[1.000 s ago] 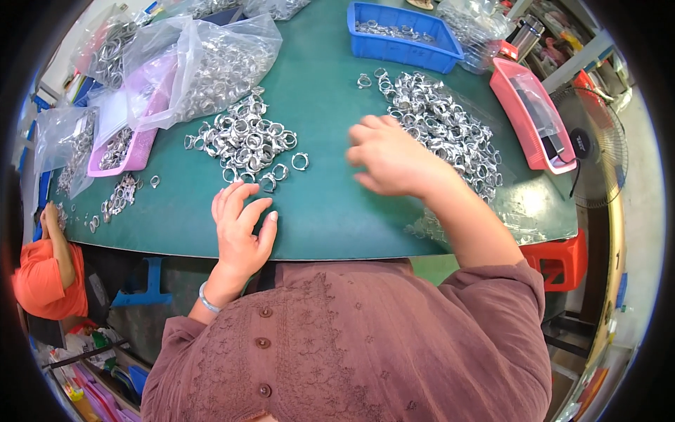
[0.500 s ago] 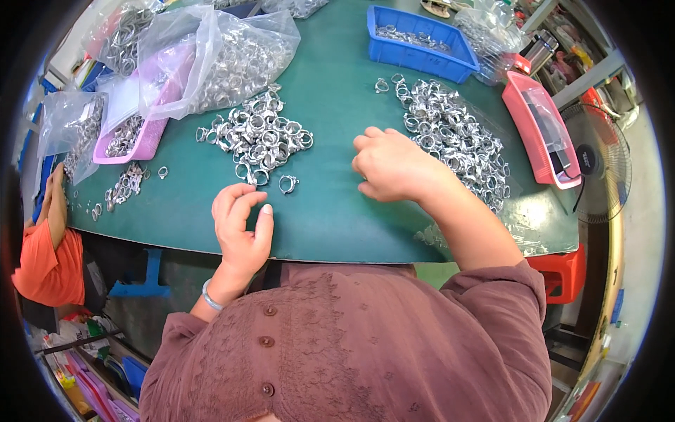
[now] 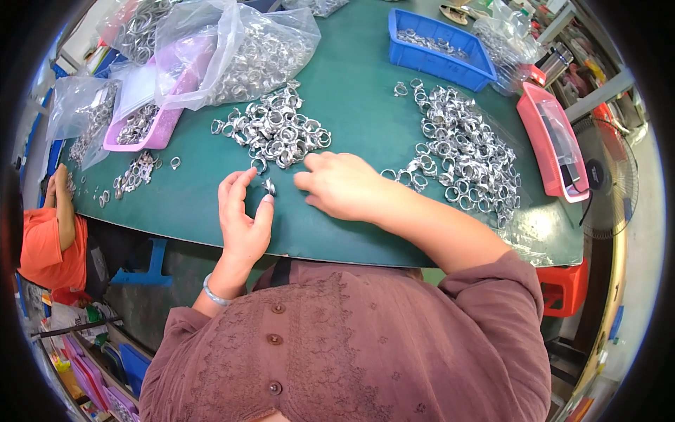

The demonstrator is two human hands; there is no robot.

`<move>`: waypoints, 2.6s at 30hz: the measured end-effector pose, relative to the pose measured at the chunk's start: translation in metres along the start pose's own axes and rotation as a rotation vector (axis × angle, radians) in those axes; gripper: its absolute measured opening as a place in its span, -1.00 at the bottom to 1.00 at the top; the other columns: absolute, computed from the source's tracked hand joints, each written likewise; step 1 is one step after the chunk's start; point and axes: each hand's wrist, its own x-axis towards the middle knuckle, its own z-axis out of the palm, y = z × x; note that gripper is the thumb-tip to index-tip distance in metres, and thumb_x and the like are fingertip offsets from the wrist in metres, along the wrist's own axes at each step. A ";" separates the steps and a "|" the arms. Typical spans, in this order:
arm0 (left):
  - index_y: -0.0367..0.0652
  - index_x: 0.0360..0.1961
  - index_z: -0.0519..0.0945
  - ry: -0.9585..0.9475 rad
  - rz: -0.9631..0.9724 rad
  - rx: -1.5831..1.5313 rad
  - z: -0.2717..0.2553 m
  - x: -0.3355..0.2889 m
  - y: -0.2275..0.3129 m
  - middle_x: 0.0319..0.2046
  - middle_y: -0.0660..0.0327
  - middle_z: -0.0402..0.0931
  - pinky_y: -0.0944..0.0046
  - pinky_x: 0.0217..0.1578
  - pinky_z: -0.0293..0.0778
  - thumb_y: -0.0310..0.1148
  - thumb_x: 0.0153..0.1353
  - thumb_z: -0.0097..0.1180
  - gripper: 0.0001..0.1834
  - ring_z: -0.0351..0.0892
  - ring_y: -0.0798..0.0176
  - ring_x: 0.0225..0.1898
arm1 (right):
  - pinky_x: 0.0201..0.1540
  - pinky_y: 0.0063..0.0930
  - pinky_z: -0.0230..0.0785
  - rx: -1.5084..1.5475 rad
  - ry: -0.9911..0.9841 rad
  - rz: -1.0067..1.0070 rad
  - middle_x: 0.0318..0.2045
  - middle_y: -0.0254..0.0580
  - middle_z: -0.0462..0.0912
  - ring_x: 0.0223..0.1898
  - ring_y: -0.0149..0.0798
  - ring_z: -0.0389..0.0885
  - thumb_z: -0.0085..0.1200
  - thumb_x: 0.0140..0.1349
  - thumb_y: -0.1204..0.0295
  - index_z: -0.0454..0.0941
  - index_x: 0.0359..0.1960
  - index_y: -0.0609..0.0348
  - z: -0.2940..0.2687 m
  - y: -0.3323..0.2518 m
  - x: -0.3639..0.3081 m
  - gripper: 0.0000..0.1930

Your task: The person sorts metal clamp rings from a pile on the table, places them into a separate group by hand, and retrieves additional clamp rings from a plastic bag onto the table.

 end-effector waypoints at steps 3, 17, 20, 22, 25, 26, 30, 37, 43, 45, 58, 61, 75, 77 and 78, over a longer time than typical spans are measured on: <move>-0.26 0.04 0.47 -0.036 -0.014 -0.026 -0.001 0.000 0.001 -0.01 -0.02 0.35 0.16 0.06 0.32 -0.54 -0.01 0.15 -0.51 0.37 0.02 0.04 | -0.17 -0.15 0.42 -0.030 -0.082 0.008 -0.30 -0.07 0.49 -0.16 0.00 0.52 0.22 0.02 0.31 0.52 -0.34 0.14 -0.023 0.013 -0.027 -0.77; -0.18 -0.07 0.54 -0.162 0.141 0.305 -0.005 0.004 0.007 -0.15 0.10 0.48 0.10 0.01 0.24 -0.44 -0.01 0.21 -0.60 0.42 0.04 -0.05 | 0.03 -0.23 0.38 0.093 0.250 0.143 -0.08 -0.08 0.49 0.00 0.03 0.48 0.23 0.02 0.47 0.37 0.08 0.11 -0.010 0.047 0.020 -0.47; -0.17 -0.09 0.55 -0.153 0.135 0.283 -0.004 0.004 0.005 -0.17 0.11 0.49 0.09 0.00 0.24 -0.44 0.00 0.21 -0.62 0.42 0.04 -0.06 | 0.01 -0.25 0.39 0.179 0.219 0.184 -0.12 -0.05 0.52 -0.06 -0.01 0.52 0.16 0.02 0.52 0.40 0.04 0.14 -0.008 0.054 0.020 -0.53; -0.17 -0.09 0.55 -0.147 0.135 0.269 -0.003 0.004 0.005 -0.17 0.11 0.49 0.09 0.00 0.24 -0.45 -0.01 0.21 -0.62 0.42 0.04 -0.06 | 0.01 -0.26 0.40 0.243 0.200 0.218 -0.14 -0.05 0.54 -0.06 -0.04 0.54 0.13 0.02 0.54 0.40 0.03 0.14 -0.010 0.061 0.016 -0.54; -0.17 -0.09 0.54 -0.157 0.140 0.242 -0.002 0.005 0.005 -0.16 0.10 0.48 0.07 0.00 0.24 -0.45 -0.01 0.19 -0.62 0.42 0.03 -0.07 | -0.08 -0.44 0.41 0.506 0.124 0.399 -0.15 -0.16 0.54 -0.15 -0.34 0.53 -0.01 0.07 0.65 0.36 0.04 0.20 -0.012 0.077 0.005 -0.57; -0.16 -0.08 0.54 -0.168 0.141 0.234 -0.001 0.005 0.004 -0.16 0.10 0.47 0.04 0.01 0.23 -0.44 -0.01 0.19 -0.62 0.41 0.01 -0.07 | -0.10 -0.46 0.41 0.605 0.179 0.374 -0.17 -0.17 0.54 -0.16 -0.38 0.52 -0.04 0.09 0.65 0.35 0.06 0.22 -0.013 0.080 0.003 -0.57; -0.18 -0.07 0.54 -0.187 0.142 0.233 0.000 0.007 0.005 -0.16 0.10 0.47 0.04 0.01 0.24 -0.47 -0.02 0.17 -0.60 0.42 0.01 -0.07 | -0.09 -0.40 0.42 0.531 0.159 0.376 -0.13 -0.03 0.58 -0.14 -0.27 0.56 -0.08 0.14 0.64 0.29 0.14 0.25 -0.031 0.081 -0.008 -0.54; -0.23 -0.06 0.54 -0.270 0.204 0.184 0.007 0.011 0.014 -0.16 0.07 0.48 0.09 -0.01 0.30 -0.53 -0.03 0.14 -0.59 0.43 -0.01 -0.08 | 0.02 -0.27 0.39 0.304 0.068 0.124 0.00 0.05 0.50 -0.01 0.01 0.51 0.04 0.08 0.59 0.38 0.13 0.18 -0.031 0.084 -0.021 -0.51; -0.24 -0.06 0.54 -0.306 0.176 0.186 0.010 0.014 0.018 -0.16 0.07 0.47 0.09 -0.02 0.31 -0.52 -0.02 0.16 -0.60 0.43 -0.02 -0.10 | -0.01 -0.20 0.36 0.107 0.106 -0.044 -0.12 -0.10 0.47 -0.08 -0.03 0.45 0.26 0.02 0.37 0.57 -0.16 0.14 -0.026 0.070 -0.026 -0.69; -0.25 -0.07 0.55 -0.277 0.207 0.186 0.011 0.014 0.015 -0.16 0.07 0.47 0.10 -0.06 0.35 -0.53 -0.01 0.18 -0.61 0.43 -0.02 -0.11 | -0.05 -0.20 0.37 0.006 -0.163 0.141 -0.20 -0.13 0.50 -0.11 -0.04 0.45 0.26 0.01 0.32 0.63 -0.37 0.15 -0.048 0.072 -0.032 -0.80; -0.23 -0.10 0.56 -0.315 0.203 0.172 0.014 0.018 0.020 -0.17 0.08 0.47 0.12 -0.12 0.39 -0.53 -0.02 0.21 -0.63 0.44 -0.01 -0.15 | -0.05 -0.21 0.38 0.126 0.210 0.058 -0.24 -0.09 0.54 -0.10 0.00 0.50 0.16 0.05 0.43 0.55 -0.32 0.19 -0.009 0.086 0.025 -0.83; -0.24 -0.10 0.56 -0.306 0.197 0.172 0.010 0.018 0.018 -0.17 0.07 0.47 0.12 -0.12 0.39 -0.54 -0.02 0.21 -0.63 0.44 -0.01 -0.15 | -0.13 -0.18 0.39 0.082 -0.046 0.081 -0.33 -0.05 0.55 -0.20 0.04 0.53 0.13 0.01 0.47 0.52 -0.41 0.24 -0.033 0.089 0.007 -0.87; -0.24 -0.12 0.57 -0.290 0.221 0.173 0.017 0.020 0.017 -0.17 0.07 0.47 0.11 -0.09 0.39 -0.52 -0.03 0.23 -0.63 0.44 -0.02 -0.13 | -0.24 -0.15 0.38 0.034 -0.285 0.241 -0.44 0.03 0.54 -0.32 0.08 0.54 0.05 -0.06 0.53 0.49 -0.50 0.30 -0.049 0.096 -0.023 -0.92; -0.24 -0.12 0.57 -0.297 0.216 0.180 0.016 0.020 0.019 -0.17 0.08 0.47 0.12 -0.09 0.38 -0.52 -0.03 0.23 -0.64 0.43 -0.01 -0.13 | -0.24 -0.14 0.38 0.038 -0.275 0.228 -0.44 0.02 0.54 -0.32 0.08 0.53 0.04 -0.06 0.53 0.49 -0.50 0.29 -0.048 0.097 -0.024 -0.92; -0.24 -0.12 0.57 -0.300 0.210 0.189 0.017 0.020 0.019 -0.17 0.08 0.47 0.12 -0.09 0.38 -0.52 -0.03 0.23 -0.64 0.43 -0.01 -0.13 | -0.24 -0.14 0.38 0.040 -0.267 0.211 -0.44 0.02 0.54 -0.32 0.08 0.53 0.04 -0.05 0.53 0.49 -0.50 0.29 -0.048 0.098 -0.025 -0.92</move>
